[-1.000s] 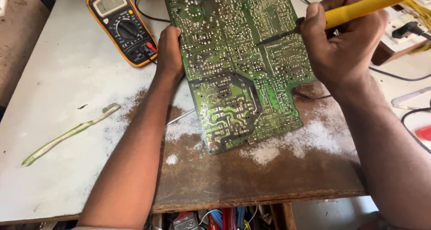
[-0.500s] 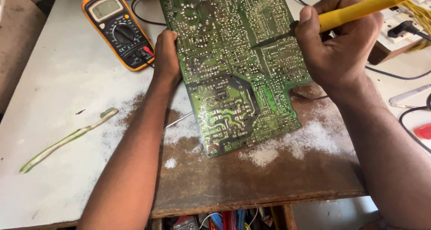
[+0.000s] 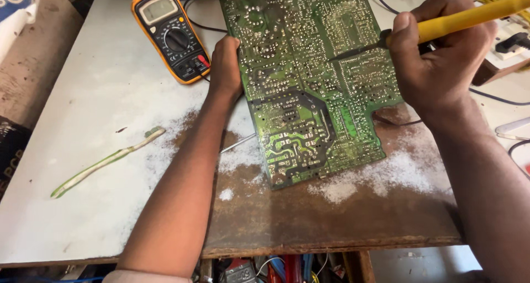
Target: The person holds a large green circuit board steady on a workbench with one hand while using a yellow-handled soldering iron with the other, touching the iron tip to different points on the board's underside to solder joints. They reposition their grip on the board and continue working across different areas of the board throughout the clip.
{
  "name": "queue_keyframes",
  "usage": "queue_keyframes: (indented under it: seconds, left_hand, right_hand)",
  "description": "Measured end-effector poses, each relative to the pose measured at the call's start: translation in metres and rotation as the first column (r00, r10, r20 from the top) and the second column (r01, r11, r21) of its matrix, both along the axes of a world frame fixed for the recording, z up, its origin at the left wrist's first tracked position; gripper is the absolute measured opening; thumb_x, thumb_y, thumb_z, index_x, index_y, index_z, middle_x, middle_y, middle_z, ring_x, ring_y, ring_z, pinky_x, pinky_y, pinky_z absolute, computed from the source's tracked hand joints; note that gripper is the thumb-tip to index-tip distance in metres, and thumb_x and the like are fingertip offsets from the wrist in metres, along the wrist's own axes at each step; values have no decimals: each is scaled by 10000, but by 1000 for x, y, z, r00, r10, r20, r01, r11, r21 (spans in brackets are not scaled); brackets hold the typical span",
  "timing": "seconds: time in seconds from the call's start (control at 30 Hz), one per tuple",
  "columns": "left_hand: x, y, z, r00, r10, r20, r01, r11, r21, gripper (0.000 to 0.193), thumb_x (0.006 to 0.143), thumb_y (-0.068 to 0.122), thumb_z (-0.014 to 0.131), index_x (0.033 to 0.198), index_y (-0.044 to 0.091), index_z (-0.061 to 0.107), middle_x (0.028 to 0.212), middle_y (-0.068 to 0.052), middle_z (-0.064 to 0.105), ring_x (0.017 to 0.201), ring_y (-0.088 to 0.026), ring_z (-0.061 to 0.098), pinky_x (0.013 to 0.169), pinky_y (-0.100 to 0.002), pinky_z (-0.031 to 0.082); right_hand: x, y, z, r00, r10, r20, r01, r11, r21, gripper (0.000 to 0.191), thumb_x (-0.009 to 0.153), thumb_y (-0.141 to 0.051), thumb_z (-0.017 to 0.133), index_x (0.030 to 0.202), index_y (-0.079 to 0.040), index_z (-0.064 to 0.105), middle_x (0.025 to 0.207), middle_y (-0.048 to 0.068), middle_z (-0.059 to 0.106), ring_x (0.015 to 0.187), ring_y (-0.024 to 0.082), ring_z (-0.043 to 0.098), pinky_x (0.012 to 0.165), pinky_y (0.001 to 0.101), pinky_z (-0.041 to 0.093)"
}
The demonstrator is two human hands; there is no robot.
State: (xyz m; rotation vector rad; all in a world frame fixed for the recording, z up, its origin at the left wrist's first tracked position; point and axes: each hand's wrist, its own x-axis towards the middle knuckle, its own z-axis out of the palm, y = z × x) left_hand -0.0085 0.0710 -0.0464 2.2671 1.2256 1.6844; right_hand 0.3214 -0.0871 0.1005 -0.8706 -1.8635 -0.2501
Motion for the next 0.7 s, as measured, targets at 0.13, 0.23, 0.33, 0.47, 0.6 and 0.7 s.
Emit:
queue_keyframes:
  seconds: [0.13, 0.23, 0.33, 0.47, 0.6, 0.7]
  left_hand:
    - [-2, -3, -2, 999, -31, -22, 32, 999, 18, 184, 1004, 158, 540, 1048, -17, 501, 1017, -255, 628, 967, -439, 587, 844, -489, 461]
    - [-4, 0, -2, 999, -27, 23, 27, 999, -34, 140, 1041, 136, 508, 1067, -1, 511, 1040, -242, 636, 986, -418, 605, 868, -479, 477]
    - [-3, 1, -4, 1000, -18, 13, 18, 1000, -1, 133, 1044, 124, 512, 1075, -5, 507, 1050, -249, 629, 992, -426, 600, 868, -478, 473]
    - [-3, 0, -4, 1000, -15, -11, 15, 1000, 26, 152, 1015, 116, 535, 1089, -15, 510, 1052, -257, 626, 987, -429, 602, 863, -472, 476]
    - [-4, 1, -2, 999, -14, -41, 19, 995, 100, 156, 1008, 105, 544, 1090, -21, 501, 1042, -256, 625, 998, -438, 586, 873, -483, 460]
    - [-3, 3, 0, 993, -38, 108, 66, 962, -266, 165, 1110, 123, 470, 1032, -19, 503, 1004, -229, 643, 962, -406, 602, 882, -482, 463]
  right_hand:
    - [2, -2, -4, 995, 79, -64, -82, 996, -44, 161, 1152, -12, 577, 1008, 27, 519, 834, 73, 643, 763, 122, 711, 647, 199, 493]
    - [3, -3, -3, 999, 44, -6, -44, 999, 14, 209, 1175, -10, 602, 989, 23, 514, 860, 102, 631, 764, 139, 692, 644, 212, 463]
    - [2, -5, -2, 1000, -28, 1, 28, 1000, -3, 229, 1174, -19, 656, 992, 48, 536, 808, 115, 621, 663, 158, 613, 598, 242, 409]
    - [0, -6, 2, 994, 86, -67, -88, 996, -33, 132, 1147, -29, 568, 1035, 35, 539, 843, 42, 648, 745, 106, 674, 647, 214, 461]
    - [-3, -6, 3, 999, -10, -30, 9, 1000, -30, 301, 1156, -119, 685, 932, 18, 537, 783, 71, 607, 651, 136, 565, 613, 261, 413]
    - [-5, -6, 3, 1000, -22, -15, 22, 999, -26, 303, 1154, -124, 690, 922, 7, 545, 779, 69, 607, 636, 126, 555, 606, 257, 408]
